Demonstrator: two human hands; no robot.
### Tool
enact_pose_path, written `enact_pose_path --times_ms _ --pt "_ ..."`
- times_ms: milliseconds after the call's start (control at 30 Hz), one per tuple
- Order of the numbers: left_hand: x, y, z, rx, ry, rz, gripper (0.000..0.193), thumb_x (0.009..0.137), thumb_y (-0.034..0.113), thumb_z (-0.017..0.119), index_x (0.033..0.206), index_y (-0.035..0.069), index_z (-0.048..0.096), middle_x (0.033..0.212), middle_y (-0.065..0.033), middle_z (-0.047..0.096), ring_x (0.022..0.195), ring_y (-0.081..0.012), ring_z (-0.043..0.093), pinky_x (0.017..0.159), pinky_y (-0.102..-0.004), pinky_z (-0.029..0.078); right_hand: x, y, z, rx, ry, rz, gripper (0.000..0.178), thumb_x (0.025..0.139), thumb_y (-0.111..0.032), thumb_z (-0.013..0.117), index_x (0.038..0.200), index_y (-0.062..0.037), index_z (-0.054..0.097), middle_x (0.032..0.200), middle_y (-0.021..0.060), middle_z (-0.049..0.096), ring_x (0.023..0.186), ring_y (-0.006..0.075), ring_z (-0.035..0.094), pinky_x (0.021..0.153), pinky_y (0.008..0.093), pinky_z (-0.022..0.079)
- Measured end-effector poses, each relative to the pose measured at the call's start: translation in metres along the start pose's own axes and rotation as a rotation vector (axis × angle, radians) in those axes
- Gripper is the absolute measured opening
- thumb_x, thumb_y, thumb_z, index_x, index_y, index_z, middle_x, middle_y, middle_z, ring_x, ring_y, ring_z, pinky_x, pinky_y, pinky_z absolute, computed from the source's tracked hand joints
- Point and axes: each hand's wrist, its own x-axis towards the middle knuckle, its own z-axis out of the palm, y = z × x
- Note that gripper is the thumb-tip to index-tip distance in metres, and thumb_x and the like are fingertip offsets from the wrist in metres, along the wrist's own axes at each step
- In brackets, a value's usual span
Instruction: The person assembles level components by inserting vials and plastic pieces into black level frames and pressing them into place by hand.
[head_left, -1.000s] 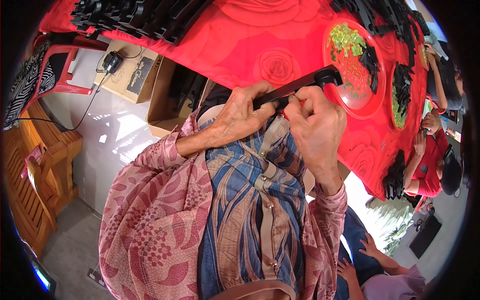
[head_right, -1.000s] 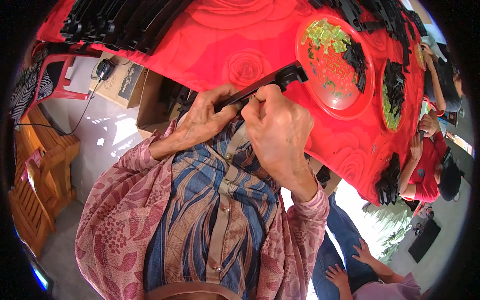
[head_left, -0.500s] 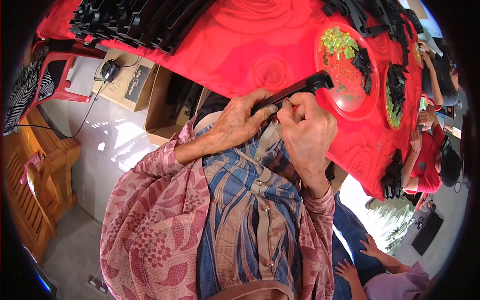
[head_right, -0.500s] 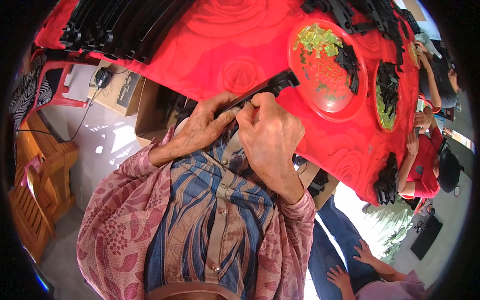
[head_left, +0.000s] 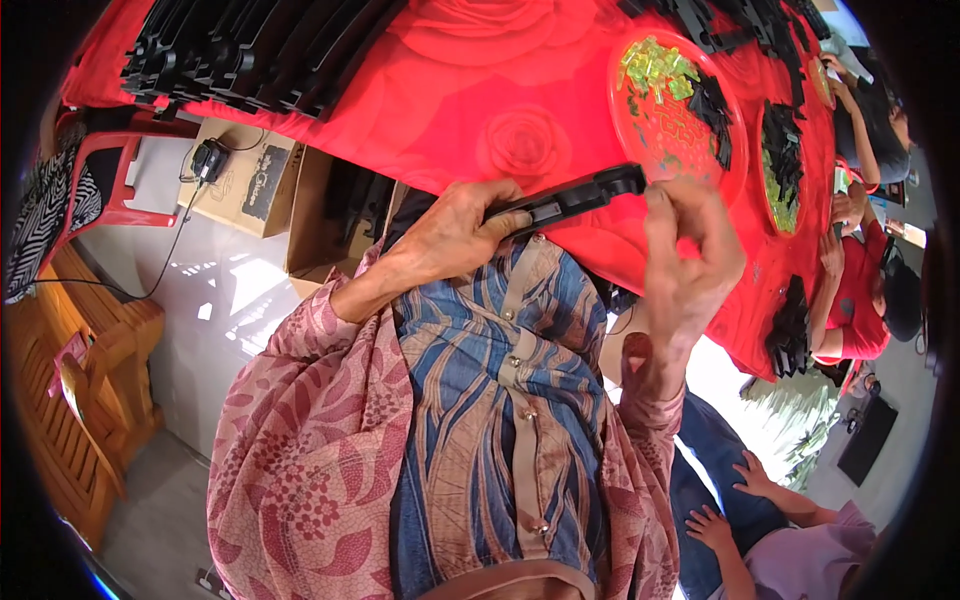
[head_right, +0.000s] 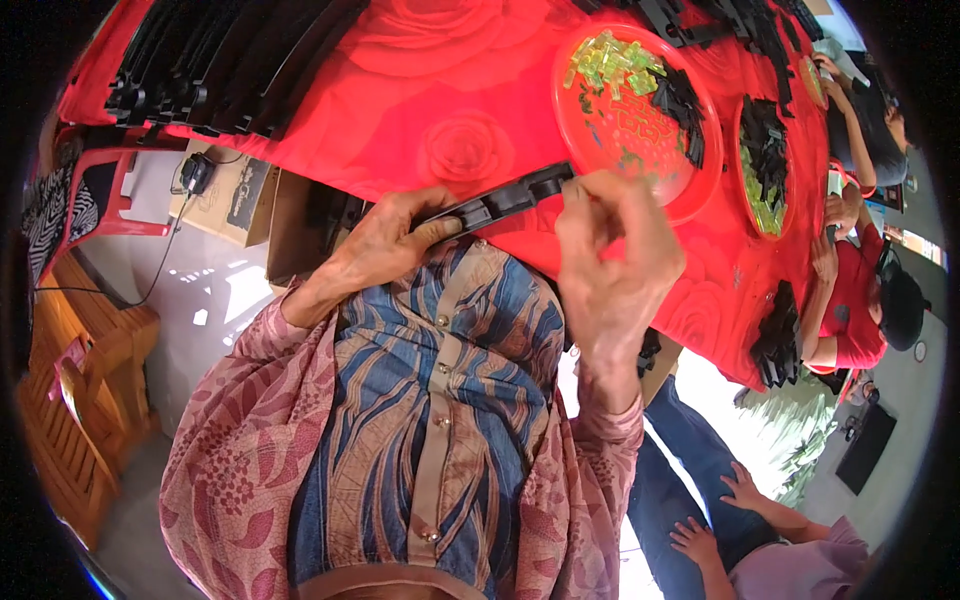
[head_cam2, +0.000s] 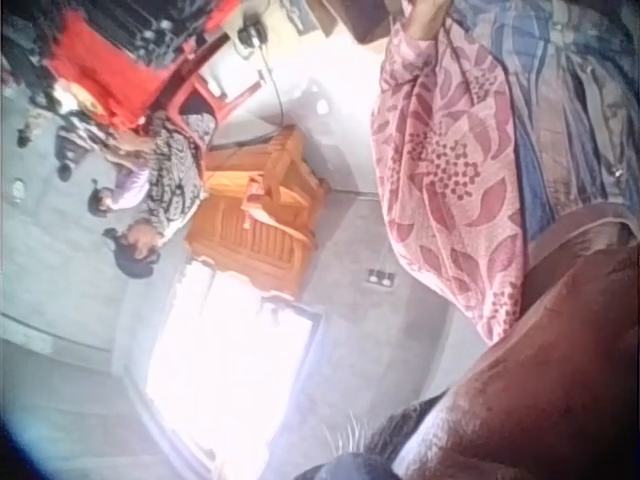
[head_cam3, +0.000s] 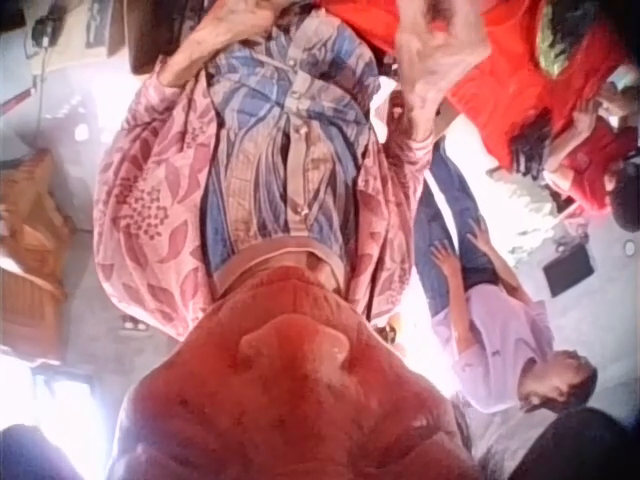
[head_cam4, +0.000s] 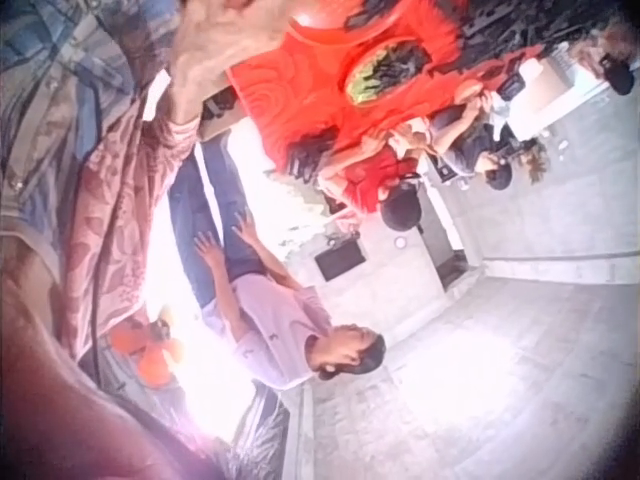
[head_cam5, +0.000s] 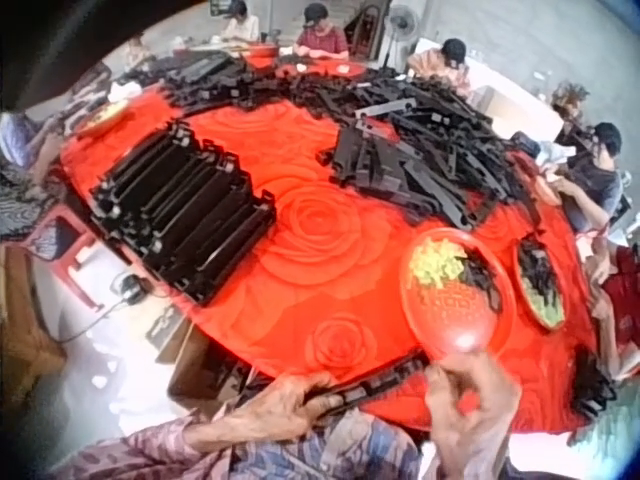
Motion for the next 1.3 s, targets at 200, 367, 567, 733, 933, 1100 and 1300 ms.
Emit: enact_pose_path --times_ms 200,367,567,733,933,1100,1300 --pt "0.000 0.023 -0.011 0.082 -0.150 -0.025 0.020 0.096 0.016 0.056 0.098 -0.004 0.062 0.065 -0.0076 0.058 0.057 -0.0148 0.056 0.053 -0.0337 0.044 0.020 0.013 -0.006 0.003 -0.280 -0.129 0.029 0.075 -0.004 0.074 0.102 0.0022 0.064 0.093 0.0168 0.065 0.085 0.0289 0.065 0.074 0.0364 0.051" --pt "-0.001 0.025 -0.010 0.184 -0.198 0.042 0.023 0.094 0.016 0.057 0.102 -0.005 0.062 0.065 -0.0133 0.059 0.059 -0.0181 0.060 0.056 -0.0374 0.047 0.020 0.015 -0.009 -0.022 -0.677 0.095 0.034 0.074 -0.017 0.074 0.101 0.0027 0.066 0.087 0.0166 0.069 0.079 0.0315 0.068 0.073 0.0370 0.052" --pt "0.001 0.023 -0.004 0.176 -0.265 0.081 0.023 0.093 0.016 0.059 0.101 -0.005 0.062 0.065 -0.0147 0.059 0.057 -0.0180 0.058 0.055 -0.0369 0.045 0.027 0.025 -0.012 -0.038 -0.936 0.275 0.015 0.076 -0.006 0.070 0.088 0.0023 0.067 0.066 0.0053 0.064 0.059 0.0091 0.057 0.055 0.0266 0.044" --pt "0.005 0.023 -0.004 0.183 -0.304 -0.005 0.023 0.092 0.017 0.060 0.100 -0.004 0.062 0.063 -0.0136 0.057 0.056 -0.0170 0.055 0.054 -0.0369 0.042 0.020 0.039 -0.007 0.135 -0.925 0.354 0.024 0.071 -0.018 0.072 0.080 0.0032 0.067 0.060 0.0096 0.061 0.055 0.0171 0.060 0.054 0.0341 0.044" --pt "0.004 0.025 -0.002 0.198 -0.294 -0.024 0.024 0.092 0.018 0.061 0.100 -0.005 0.062 0.060 -0.0126 0.055 0.054 -0.0171 0.052 0.054 -0.0371 0.042 0.020 0.035 -0.005 0.194 -0.966 0.487 0.021 0.072 -0.014 0.073 0.078 0.0048 0.065 0.058 0.0081 0.058 0.054 0.0130 0.056 0.051 0.0319 0.042" --pt "0.003 0.015 0.000 0.193 -0.256 0.026 0.025 0.092 0.019 0.062 0.096 -0.005 0.062 0.060 -0.0155 0.055 0.054 -0.0188 0.052 0.054 -0.0384 0.041 0.016 0.039 -0.001 0.134 -0.902 0.361 0.023 0.069 -0.015 0.073 0.077 0.0059 0.065 0.057 0.0103 0.058 0.050 0.0141 0.055 0.048 0.0326 0.042" --pt "-0.001 0.016 0.000 0.320 -0.204 0.057 0.029 0.091 0.024 0.062 0.094 -0.005 0.063 0.065 -0.0211 0.059 0.060 -0.0295 0.060 0.059 -0.0432 0.045 0.009 0.028 0.005 0.075 -0.826 0.339 0.023 0.067 -0.016 0.071 0.076 0.0050 0.066 0.055 0.0141 0.058 0.049 0.0183 0.056 0.051 0.0345 0.044"
